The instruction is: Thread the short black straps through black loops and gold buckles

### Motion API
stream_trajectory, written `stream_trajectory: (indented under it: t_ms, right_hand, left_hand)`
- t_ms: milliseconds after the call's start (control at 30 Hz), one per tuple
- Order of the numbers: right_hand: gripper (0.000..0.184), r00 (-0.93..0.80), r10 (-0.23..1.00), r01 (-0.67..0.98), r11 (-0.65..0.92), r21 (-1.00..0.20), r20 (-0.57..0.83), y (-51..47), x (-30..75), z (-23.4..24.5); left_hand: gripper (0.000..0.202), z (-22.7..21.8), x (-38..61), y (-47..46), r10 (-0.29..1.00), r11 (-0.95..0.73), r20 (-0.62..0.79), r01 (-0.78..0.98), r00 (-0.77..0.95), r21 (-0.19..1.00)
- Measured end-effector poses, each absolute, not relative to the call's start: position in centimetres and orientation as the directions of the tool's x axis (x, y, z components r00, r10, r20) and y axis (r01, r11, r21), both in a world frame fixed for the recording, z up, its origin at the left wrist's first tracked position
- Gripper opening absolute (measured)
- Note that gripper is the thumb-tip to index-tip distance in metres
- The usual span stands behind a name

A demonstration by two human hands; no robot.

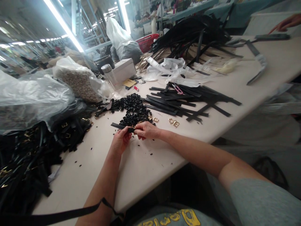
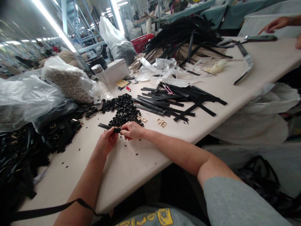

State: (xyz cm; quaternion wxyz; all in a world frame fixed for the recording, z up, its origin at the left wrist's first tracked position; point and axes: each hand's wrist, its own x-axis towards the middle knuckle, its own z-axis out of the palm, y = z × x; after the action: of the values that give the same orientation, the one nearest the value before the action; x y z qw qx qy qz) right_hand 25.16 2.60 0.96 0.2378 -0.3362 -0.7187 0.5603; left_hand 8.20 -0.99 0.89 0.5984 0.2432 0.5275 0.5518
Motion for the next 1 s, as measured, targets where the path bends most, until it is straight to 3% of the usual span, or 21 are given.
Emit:
stream_trajectory:
  t_ms: [167, 400, 633, 867, 1000]
  right_hand:
    - [0.015, -0.659, 0.752, 0.264, 0.199, -0.944, -0.026, 2.8, 25.2, 0.9]
    - [0.018, -0.606, 0.793, 0.358, 0.345, -0.867, 0.065, 2.8, 25.3, 0.7]
    - [0.022, -0.572, 0.821, 0.331, 0.226, -0.916, -0.004, 2.8, 25.3, 0.6]
    - [0.031, -0.549, 0.834, 0.444, 0.345, -0.827, 0.054, 2.6, 25.5, 0.8]
    - [0.039, -0.551, 0.834, 0.425, 0.322, -0.846, 0.041, 3.3, 25.6, -0.1]
  left_hand:
    - [0.015, 0.6, 8.2, -1.1, 0.907, 0.310, -0.402, -0.445, -0.126, 0.840]
    - [0.038, -0.2, 9.1, -1.1, 0.944, 0.153, -0.228, -0.296, -0.239, 0.943]
    - [0.039, -0.5, 10.1, -1.1, 0.961, 0.063, -0.140, -0.303, -0.240, 0.951]
    - [0.042, -0.6, 10.4, -1.1, 0.971, 0.056, -0.131, -0.340, -0.201, 0.939]
    - [0.045, -0.7, 9.5, -0.6, 0.986, 0.099, -0.139, -0.341, -0.094, 0.935]
